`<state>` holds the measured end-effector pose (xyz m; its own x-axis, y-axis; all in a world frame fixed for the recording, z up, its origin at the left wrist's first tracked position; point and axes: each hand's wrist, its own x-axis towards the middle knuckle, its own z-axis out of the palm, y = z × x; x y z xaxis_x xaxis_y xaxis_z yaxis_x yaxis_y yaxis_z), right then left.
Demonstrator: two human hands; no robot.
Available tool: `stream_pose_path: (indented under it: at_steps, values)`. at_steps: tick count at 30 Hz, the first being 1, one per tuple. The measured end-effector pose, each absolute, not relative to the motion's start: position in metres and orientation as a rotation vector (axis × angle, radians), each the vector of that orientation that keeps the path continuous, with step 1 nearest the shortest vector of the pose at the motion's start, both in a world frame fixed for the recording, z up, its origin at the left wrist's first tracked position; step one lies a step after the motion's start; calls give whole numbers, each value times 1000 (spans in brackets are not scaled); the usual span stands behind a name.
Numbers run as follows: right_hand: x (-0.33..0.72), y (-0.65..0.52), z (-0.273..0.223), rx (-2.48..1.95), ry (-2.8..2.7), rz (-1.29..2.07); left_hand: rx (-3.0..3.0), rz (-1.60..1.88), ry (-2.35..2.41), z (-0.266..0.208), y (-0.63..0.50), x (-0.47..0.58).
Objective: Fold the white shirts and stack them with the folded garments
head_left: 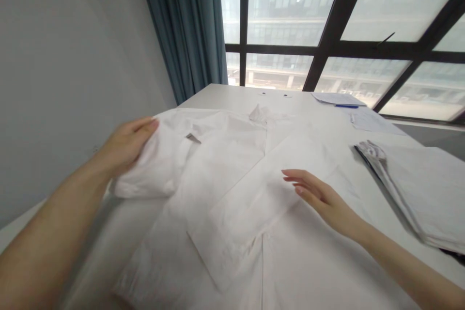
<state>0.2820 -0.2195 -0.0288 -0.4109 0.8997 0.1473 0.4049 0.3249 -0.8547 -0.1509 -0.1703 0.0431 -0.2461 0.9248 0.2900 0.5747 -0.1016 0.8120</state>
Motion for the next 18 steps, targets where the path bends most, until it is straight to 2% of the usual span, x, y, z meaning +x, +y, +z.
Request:
stream_pose_path:
  at_steps: [1,4,5,7,10,12,15,18]
  values:
    - [274,-224,-25,-1090,-1931,1114,1618,1222,1645,49,-173,-129]
    - [255,-235,-20,-948,-1824,1365,1690,718,1029,52,-184,-68]
    - [250,-236,-22,-920,-1791,1406,1731,640,915,48,-185,-54]
    - [245,-237,-30,-911,-1738,1443,1849,709,837,33,-179,-38]
    - [244,-235,-46,-988,-1694,1421,2044,1229,1150,-3,-153,-41]
    - [244,-233,-54,-1030,-1736,1351,2226,1391,1509,-30,-132,-56]
    - [242,-233,-57,-1002,-1968,1150,2437,1096,1812,-64,-111,-79]
    - [239,-235,-50,-946,-2241,998,2368,964,1931,-83,-103,-91]
